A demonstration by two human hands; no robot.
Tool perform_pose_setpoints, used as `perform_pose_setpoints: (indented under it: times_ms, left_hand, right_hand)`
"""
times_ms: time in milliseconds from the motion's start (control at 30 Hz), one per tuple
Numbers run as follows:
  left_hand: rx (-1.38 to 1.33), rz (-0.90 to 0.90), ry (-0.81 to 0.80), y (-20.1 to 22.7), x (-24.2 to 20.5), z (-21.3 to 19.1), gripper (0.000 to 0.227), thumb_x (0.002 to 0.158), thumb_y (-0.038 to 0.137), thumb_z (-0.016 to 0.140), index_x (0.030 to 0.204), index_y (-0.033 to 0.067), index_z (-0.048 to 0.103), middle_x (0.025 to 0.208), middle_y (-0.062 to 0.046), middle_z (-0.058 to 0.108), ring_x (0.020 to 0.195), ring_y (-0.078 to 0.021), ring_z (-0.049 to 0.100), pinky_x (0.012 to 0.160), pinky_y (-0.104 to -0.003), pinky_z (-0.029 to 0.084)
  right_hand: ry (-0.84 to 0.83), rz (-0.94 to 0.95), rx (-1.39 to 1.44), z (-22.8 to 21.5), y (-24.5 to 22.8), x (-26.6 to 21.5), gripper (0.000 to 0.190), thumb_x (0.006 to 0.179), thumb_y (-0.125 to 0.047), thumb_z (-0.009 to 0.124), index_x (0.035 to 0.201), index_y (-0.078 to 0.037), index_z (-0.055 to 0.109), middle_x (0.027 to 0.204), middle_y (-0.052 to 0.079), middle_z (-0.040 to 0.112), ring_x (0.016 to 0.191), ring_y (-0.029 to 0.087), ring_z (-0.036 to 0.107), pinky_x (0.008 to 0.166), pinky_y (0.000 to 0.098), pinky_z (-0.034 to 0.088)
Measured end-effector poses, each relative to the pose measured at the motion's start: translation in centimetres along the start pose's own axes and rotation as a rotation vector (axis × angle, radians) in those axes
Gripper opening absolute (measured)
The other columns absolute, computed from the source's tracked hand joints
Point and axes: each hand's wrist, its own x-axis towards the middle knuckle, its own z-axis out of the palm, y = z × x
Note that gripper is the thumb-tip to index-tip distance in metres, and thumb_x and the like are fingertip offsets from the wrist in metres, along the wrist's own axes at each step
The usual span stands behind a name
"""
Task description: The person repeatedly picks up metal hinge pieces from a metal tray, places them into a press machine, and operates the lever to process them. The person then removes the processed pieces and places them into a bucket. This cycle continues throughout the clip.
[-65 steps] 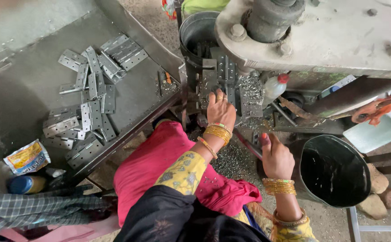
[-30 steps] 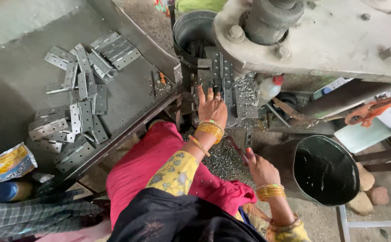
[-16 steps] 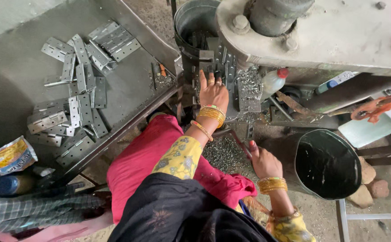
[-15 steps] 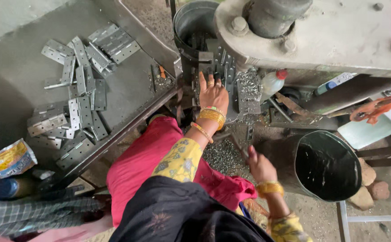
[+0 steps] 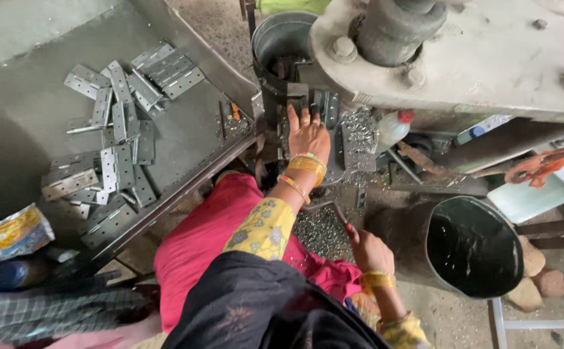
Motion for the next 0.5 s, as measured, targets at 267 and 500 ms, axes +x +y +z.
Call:
perform_pose_setpoints:
  times_ms: [267,500]
  left_hand:
    - [-0.032,-0.031,-0.086,0.3,-0.5,1.7,0.042,0.101,0.016,0.042,0.136,0.013,0.065,0.154,-0.003,0.049,0.152,-0.0263,0.029,0.123,-0.061,0.001]
    - [-0.064,-0.018,-0.004,0.5,-0.1,1.9,0.044,0.097,0.021,0.042,0.137,0.0123,0.061,0.154,-0.002,0.046,0.148,-0.0263,0.028,0.121,-0.061,-0.002]
  right_hand:
    - [0.098,-0.11,-0.004,-1.8,2.4,0.7,0.07,0.1,-0.064,0.025,0.105,-0.013,0.074,0.102,0.022,0.074,0.104,0.044,0.068,0.091,0.0522,0.05]
    - [-0.061,-0.002,0.148,3.5,1.5,0.0,0.072,0.103,-0.066,0.032,0.096,-0.008,0.074,0.094,0.023,0.074,0.1,0.045,0.067,0.086,0.0526,0.052]
